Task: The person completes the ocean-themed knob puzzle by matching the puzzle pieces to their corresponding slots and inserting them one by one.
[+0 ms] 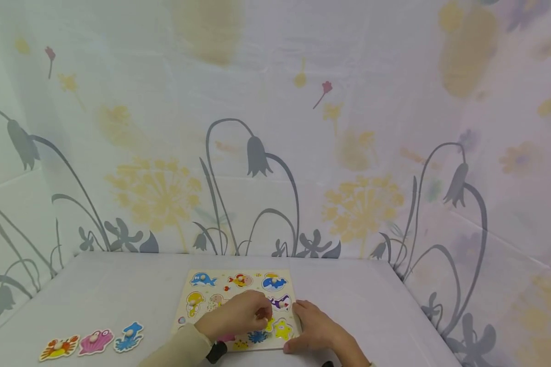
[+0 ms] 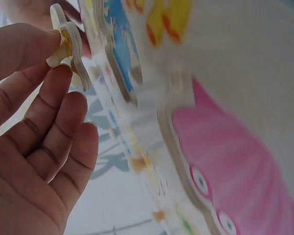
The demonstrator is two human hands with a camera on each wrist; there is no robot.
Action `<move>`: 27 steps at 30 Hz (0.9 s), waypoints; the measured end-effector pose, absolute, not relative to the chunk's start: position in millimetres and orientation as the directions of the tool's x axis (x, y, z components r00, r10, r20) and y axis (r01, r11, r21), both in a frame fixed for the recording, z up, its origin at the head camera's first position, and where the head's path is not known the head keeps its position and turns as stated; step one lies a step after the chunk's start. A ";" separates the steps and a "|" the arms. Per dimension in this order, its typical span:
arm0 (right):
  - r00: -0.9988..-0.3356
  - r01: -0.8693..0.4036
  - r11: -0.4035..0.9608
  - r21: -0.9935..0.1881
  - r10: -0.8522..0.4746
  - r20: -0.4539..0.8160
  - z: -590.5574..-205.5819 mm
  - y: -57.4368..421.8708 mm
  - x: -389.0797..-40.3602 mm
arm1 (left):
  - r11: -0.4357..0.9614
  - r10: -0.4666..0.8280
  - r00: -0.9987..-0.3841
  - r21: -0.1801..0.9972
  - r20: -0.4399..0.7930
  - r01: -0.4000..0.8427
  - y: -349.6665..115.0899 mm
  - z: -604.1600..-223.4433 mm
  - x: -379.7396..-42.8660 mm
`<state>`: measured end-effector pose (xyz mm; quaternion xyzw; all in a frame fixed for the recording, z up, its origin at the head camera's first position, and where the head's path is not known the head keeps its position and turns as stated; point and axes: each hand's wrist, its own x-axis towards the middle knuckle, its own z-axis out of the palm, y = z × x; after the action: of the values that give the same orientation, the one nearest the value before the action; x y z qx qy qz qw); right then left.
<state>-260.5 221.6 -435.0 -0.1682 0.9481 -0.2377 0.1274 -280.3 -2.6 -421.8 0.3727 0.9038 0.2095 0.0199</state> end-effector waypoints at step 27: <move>-0.898 -0.284 0.802 -0.525 -0.414 -0.148 -435.2 224.9 -262.4 | 0.643 0.703 -0.711 0.398 0.033 0.654 38.3 -431.7 -284.0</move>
<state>-262.4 224.9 -435.2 -0.1856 0.9405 -0.2539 0.1289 -284.0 38.3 -431.7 0.3752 0.9042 0.1945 0.0623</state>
